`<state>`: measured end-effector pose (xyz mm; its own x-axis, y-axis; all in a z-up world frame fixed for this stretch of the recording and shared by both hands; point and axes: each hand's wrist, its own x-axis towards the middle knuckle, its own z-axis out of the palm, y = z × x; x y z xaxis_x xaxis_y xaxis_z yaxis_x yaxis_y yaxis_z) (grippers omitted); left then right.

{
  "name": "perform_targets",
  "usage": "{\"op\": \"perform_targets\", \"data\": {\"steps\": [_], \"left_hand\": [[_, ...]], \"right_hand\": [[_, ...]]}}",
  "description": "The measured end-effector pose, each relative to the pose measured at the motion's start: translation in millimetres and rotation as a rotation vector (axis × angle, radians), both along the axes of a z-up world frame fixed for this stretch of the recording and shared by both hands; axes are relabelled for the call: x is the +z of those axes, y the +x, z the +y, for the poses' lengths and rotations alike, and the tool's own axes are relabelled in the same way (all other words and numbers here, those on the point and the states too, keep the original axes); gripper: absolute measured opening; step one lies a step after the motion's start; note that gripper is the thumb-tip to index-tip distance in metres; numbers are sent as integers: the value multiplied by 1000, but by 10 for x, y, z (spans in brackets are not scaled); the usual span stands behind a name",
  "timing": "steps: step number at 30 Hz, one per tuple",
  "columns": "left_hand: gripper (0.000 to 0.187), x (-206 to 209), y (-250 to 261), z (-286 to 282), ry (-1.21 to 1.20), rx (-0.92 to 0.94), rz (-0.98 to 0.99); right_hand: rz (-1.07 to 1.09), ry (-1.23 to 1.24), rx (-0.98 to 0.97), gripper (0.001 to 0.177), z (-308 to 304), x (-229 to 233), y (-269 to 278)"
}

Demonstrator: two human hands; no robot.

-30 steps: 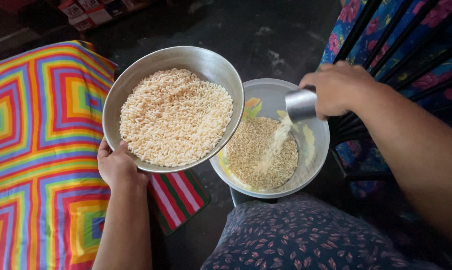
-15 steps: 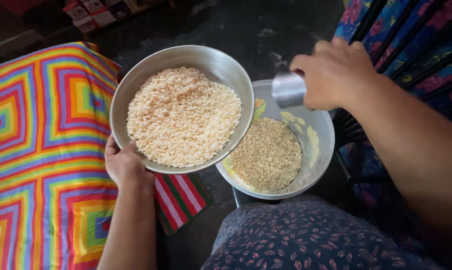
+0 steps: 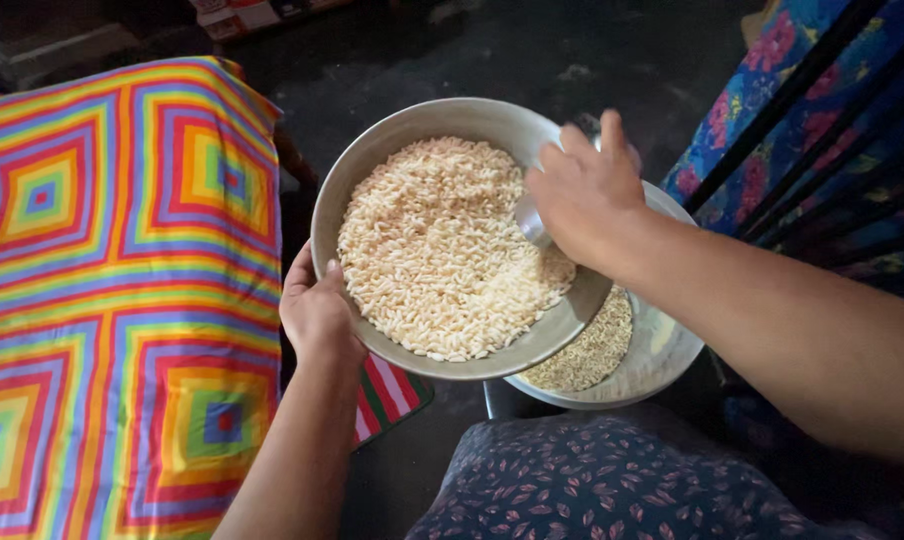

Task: The person scoops uncooked rice from a large metal bowl into a plastic bowl using a metal cup. The person repeatedly scoops and pours until the metal bowl is nearly empty.

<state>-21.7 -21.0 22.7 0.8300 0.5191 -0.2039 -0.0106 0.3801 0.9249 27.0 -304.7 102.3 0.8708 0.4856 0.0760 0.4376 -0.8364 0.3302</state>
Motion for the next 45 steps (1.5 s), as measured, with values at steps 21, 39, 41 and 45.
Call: {"op": "perform_targets", "data": {"steps": [21, 39, 41, 45], "left_hand": [[35, 120, 28, 93, 88, 67, -183], [31, -122, 74, 371, -46, 266, -51], [34, -118, 96, 392, -35, 250, -5], [38, -70, 77, 413, 2, 210, 23]], "right_hand": [[705, 1527, 70, 98, -20, -319, 166], [743, 651, -327, 97, -1091, -120, -6], [767, 509, -464, 101, -1134, -97, -34], [695, 250, -707, 98, -1190, -8, -110]]}}
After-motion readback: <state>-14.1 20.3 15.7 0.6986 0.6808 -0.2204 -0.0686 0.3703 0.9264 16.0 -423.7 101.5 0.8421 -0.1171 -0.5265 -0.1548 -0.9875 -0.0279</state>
